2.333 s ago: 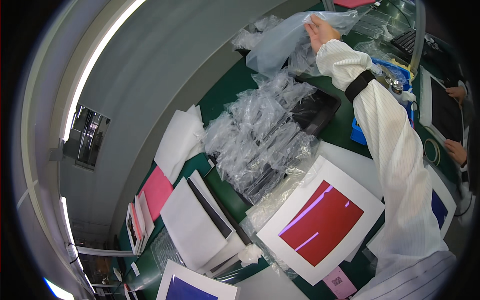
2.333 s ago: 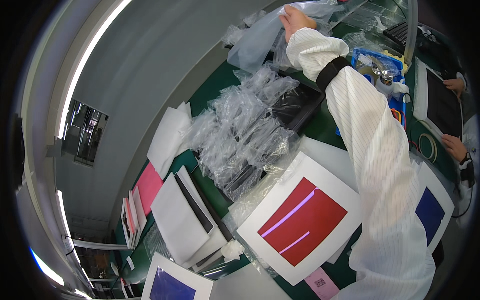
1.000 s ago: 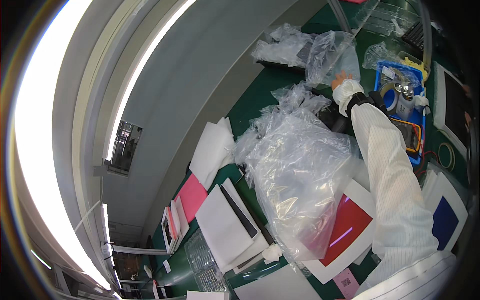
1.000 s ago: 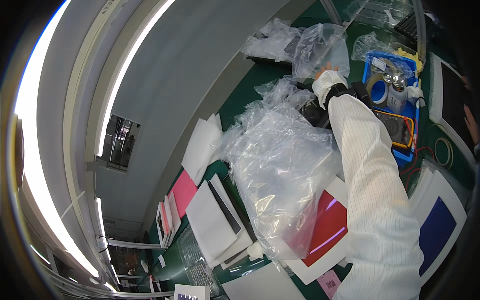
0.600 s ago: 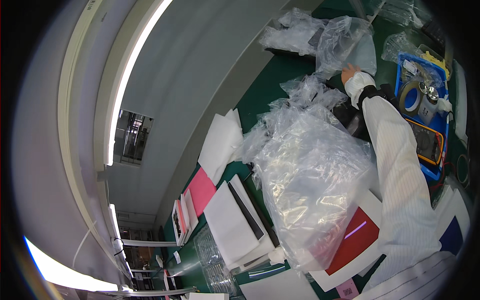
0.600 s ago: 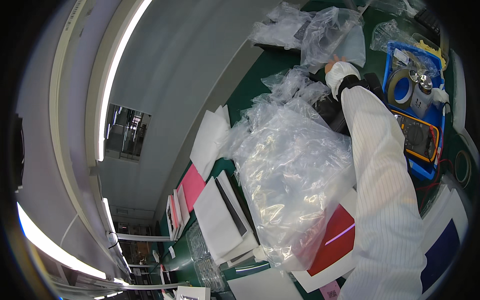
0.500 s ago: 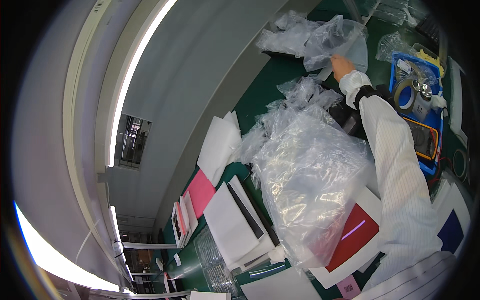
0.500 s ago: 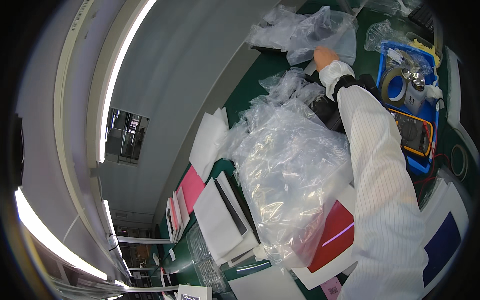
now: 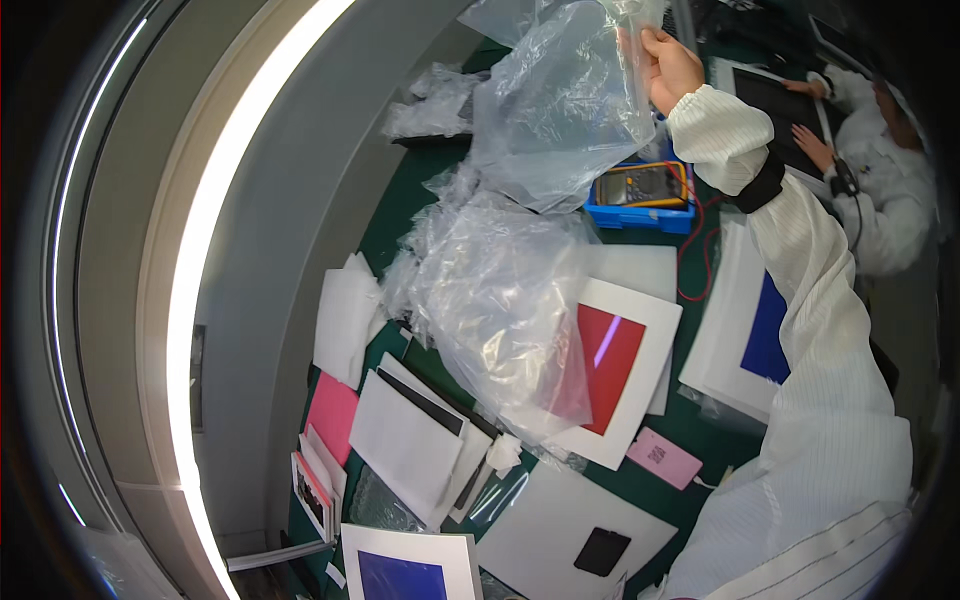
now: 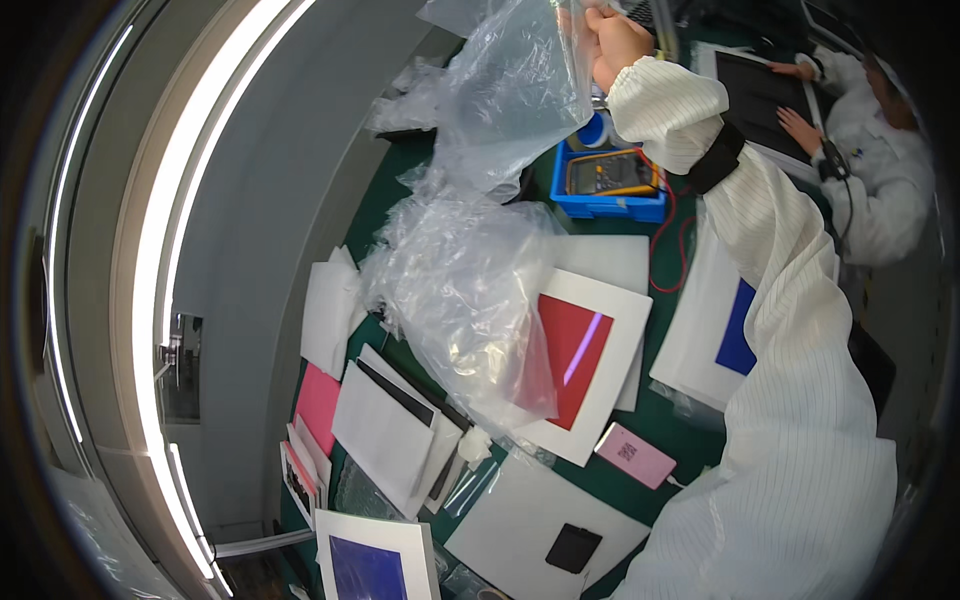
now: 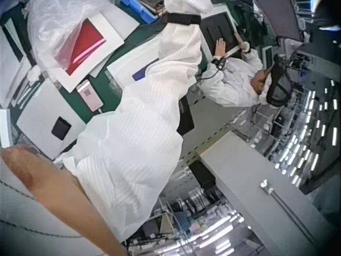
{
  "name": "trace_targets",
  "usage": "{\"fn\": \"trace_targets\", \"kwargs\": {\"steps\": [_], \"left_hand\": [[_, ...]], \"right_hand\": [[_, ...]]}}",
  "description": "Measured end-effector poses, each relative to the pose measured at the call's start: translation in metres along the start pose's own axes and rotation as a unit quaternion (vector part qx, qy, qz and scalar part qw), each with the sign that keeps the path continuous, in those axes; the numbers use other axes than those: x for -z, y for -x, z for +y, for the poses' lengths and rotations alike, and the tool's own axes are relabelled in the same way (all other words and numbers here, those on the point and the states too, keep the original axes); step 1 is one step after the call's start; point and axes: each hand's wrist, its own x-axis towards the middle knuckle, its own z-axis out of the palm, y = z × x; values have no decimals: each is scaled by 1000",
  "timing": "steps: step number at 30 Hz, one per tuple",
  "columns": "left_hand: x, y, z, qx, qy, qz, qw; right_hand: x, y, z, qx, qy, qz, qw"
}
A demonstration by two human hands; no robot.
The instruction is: The recorder is assembling an electronic device, involving handling screens, protective films, and internal components.
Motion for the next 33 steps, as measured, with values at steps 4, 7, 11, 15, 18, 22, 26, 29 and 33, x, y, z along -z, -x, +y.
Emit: {"fn": "trace_targets", "kwargs": {"steps": [4, 7, 11, 15, 18, 22, 26, 29, 33], "left_hand": [[23, 17, 1, 12, 10, -28, 999], [36, 34, -1, 29, 24, -54, 998], [59, 59, -2, 37, 33, -63, 997], [63, 74, -18, 56, 37, -111, 992], [49, 59, -51, 55, -38, -234, 970], [-51, 82, -80, 50, -90, -301, 948], [-152, 126, -136, 86, -44, -443, 892], [-203, 144, -199, 146, -86, -525, 834], [-239, 167, -256, 194, -101, -562, 798]], "right_hand": [[78, 82, -93, -98, 74, 104, 987], [196, 120, -163, -136, 254, 113, 951], [281, 195, -200, -152, 363, 189, 900], [325, 232, -207, -155, 443, 277, 839], [361, 240, -234, -145, 653, 251, 700], [192, 298, -194, -129, 529, 12, 839], [143, 336, -203, -328, 252, 1, 911], [170, 326, -226, -272, 340, 114, 893], [243, 292, -234, -272, 326, 140, 894]]}}
